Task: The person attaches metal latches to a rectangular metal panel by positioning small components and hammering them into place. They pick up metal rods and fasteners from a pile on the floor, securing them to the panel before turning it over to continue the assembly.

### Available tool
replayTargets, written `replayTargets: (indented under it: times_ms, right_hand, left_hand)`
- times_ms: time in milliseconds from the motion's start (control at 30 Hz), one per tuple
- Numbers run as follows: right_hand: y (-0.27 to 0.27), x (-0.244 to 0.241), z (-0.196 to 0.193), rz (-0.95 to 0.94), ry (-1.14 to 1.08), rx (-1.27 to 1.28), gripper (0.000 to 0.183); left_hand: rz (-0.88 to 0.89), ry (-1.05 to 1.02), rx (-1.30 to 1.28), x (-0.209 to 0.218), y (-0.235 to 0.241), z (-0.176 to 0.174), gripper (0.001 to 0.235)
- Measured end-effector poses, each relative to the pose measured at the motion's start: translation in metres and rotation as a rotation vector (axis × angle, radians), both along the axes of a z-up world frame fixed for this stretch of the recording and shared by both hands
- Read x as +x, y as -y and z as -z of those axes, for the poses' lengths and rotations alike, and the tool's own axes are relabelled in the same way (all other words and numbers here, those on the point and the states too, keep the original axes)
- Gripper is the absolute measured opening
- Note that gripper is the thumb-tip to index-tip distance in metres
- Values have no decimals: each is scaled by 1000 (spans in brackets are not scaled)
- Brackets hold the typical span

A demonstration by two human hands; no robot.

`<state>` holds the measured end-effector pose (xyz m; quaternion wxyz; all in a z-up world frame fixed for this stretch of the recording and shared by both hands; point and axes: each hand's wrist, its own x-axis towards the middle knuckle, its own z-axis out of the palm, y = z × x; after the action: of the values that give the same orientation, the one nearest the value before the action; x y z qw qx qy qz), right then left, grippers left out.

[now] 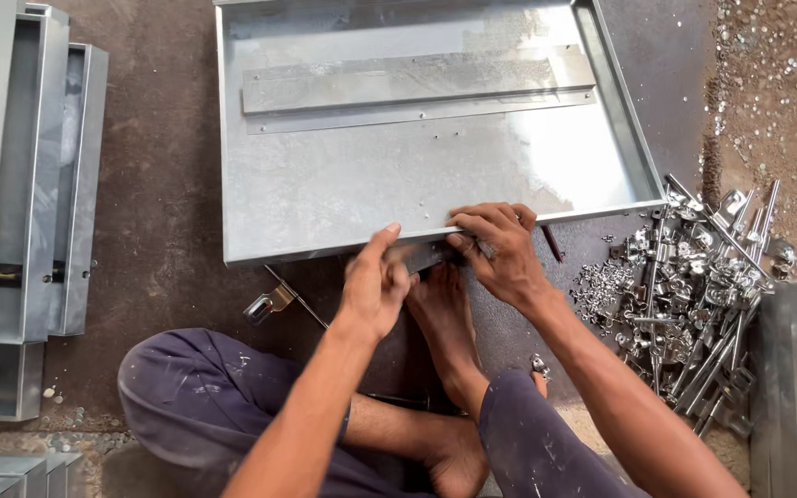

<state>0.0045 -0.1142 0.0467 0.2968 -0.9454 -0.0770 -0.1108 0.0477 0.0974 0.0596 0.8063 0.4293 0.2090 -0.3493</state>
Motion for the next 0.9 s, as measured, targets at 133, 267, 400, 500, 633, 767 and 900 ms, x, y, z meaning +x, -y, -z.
replayTargets:
  times_ms: [133,267,400,500,633,767,900]
  right_hand:
    - [9,-33,10,55,170,-113,43]
    - [29,-113,16,329,-63,-270,60]
    - [46,-149,43,420,-326,-459,41]
    - [51,-177,41,512,-501,-103,35]
    - [42,-192,-10,513,-619,450,36]
    - [24,-171,-21,281,-489,410,35]
    - [5,-138,-13,351,-524,522,29]
  left_hand:
    - [289,801,855,-6,-59,-64,24]
    - [42,950,1363,91,-143,-61,63]
    - [351,172,871,136,-160,-10,97]
    - [375,245,871,133,-153,13,98]
    - [279,585,1140,107,-145,2,65]
    - [183,778,1104,82,-136,1,57]
    - [126,927,1215,83,-140,-1,62]
